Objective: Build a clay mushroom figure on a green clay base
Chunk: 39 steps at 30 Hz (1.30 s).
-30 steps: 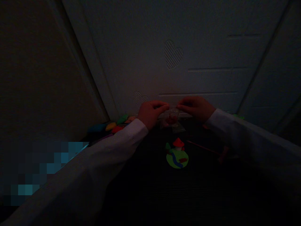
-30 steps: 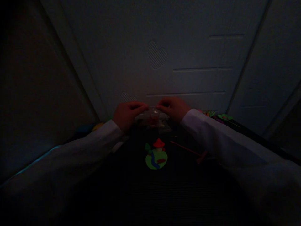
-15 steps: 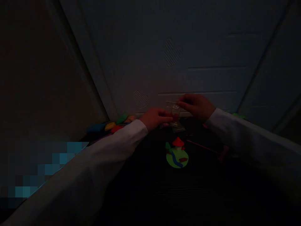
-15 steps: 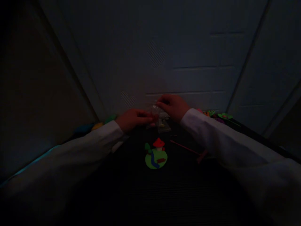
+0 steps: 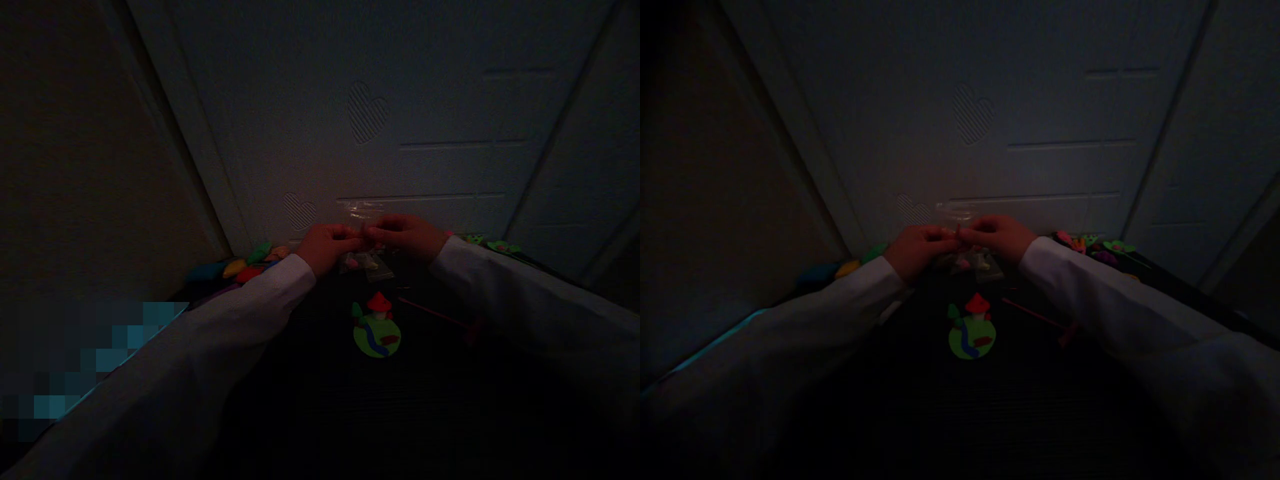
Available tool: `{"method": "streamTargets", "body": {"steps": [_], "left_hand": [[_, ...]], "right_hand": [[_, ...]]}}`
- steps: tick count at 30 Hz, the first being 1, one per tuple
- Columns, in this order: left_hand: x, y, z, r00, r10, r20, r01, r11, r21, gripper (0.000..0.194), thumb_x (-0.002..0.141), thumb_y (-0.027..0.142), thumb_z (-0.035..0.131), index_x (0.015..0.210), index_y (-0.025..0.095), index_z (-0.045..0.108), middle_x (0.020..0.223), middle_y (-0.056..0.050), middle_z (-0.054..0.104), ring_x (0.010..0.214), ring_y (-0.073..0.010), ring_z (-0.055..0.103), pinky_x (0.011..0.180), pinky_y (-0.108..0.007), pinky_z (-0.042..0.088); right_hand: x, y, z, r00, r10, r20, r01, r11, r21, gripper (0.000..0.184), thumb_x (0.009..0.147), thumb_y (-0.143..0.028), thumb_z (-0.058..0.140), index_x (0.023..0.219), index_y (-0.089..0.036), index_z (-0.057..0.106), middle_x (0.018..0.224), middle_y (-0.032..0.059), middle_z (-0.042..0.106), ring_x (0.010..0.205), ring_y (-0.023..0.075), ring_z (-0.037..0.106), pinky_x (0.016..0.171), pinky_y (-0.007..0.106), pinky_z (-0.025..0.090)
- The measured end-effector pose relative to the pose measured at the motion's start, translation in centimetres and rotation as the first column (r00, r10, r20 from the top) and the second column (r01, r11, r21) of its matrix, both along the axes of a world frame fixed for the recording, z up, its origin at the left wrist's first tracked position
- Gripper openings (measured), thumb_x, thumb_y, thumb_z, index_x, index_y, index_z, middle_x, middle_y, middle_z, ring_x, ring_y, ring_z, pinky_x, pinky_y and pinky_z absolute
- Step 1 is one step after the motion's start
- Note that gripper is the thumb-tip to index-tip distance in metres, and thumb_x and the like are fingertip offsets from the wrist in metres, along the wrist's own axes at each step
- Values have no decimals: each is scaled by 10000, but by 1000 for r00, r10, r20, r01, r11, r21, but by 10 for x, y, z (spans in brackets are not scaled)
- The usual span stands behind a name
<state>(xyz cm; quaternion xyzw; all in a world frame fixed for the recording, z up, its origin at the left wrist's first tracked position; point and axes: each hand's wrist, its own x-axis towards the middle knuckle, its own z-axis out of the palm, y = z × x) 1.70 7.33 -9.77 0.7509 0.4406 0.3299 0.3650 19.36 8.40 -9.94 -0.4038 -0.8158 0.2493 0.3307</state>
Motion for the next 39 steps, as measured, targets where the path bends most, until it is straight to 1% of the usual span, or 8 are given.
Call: {"method": "streamTargets", "body": {"steps": [3, 9, 14, 20, 28, 31, 35, 39], "left_hand": [[-1, 4, -2, 999, -30, 20, 30, 999, -20, 275, 824, 291, 491, 1041, 123, 519, 1033, -72, 555, 895, -167, 557, 762, -366, 481], [-3, 11, -6, 987, -148, 62, 154, 984, -95, 279, 828, 296, 485, 1044, 123, 517, 1033, -73, 559, 886, -164, 562, 756, -362, 485], [-5, 11, -4, 991, -128, 40, 132, 984, -122, 274, 828, 300, 484, 1032, 121, 521, 1001, -68, 566, 858, -156, 566, 737, -350, 489], [-6, 6, -1, 996, -66, 56, 70, 995, -66, 267, 828, 290, 486, 1031, 121, 519, 990, -65, 565, 837, -149, 567, 716, -336, 494], [-5, 9, -5, 990, -106, 97, 109, 994, -25, 277, 829, 311, 480, 1024, 119, 526, 991, -67, 572, 849, -153, 571, 733, -348, 491], [-9, 12, -2, 992, -71, 99, 67, 997, 45, 264, 826, 310, 486, 998, 116, 536, 979, -64, 576, 855, -154, 569, 743, -351, 486], [-13, 11, 2, 997, -10, 76, -1, 991, 138, 229, 813, 299, 508, 929, 109, 562, 935, -52, 587, 850, -152, 566, 756, -354, 475], [-10, 11, 0, 996, -19, 84, 6, 988, 152, 262, 820, 327, 492, 951, 110, 554, 944, -56, 583, 845, -153, 566, 751, -353, 476]], "right_hand": [[0, 0, -2, 999, 16, 39, -14, 998, -60, 284, 865, -330, 438, 1007, -96, 516, 946, 59, 532, 838, 103, 526, 752, 286, 466], [0, 1, -4, 999, -40, 29, 41, 999, -29, 296, 862, -329, 442, 1032, -95, 506, 982, 65, 521, 883, 121, 518, 781, 311, 456], [-2, 2, -6, 1000, 1, -13, -1, 1000, -23, 298, 863, -324, 443, 1047, -96, 499, 999, 70, 517, 898, 124, 517, 790, 318, 454], [8, 6, -2, 1000, 14, 14, -13, 999, -53, 314, 872, -357, 418, 1022, -97, 509, 948, 62, 529, 835, 105, 524, 747, 288, 464], [4, 1, 1, 997, -46, 68, 46, 999, 0, 295, 860, -331, 447, 1022, -91, 506, 959, 62, 524, 858, 113, 521, 762, 300, 460], [1, -2, 0, 997, -23, 73, 25, 999, -23, 299, 861, -339, 444, 1017, -93, 509, 955, 61, 526, 853, 111, 522, 761, 298, 460], [-2, -5, -4, 997, 50, 54, -46, 996, -74, 320, 869, -366, 421, 1020, -98, 511, 944, 61, 533, 832, 103, 526, 754, 290, 461], [-4, -5, -6, 996, 79, 29, -76, 992, -97, 306, 870, -359, 423, 990, -94, 519, 902, 51, 537, 792, 91, 527, 725, 271, 465]]}}
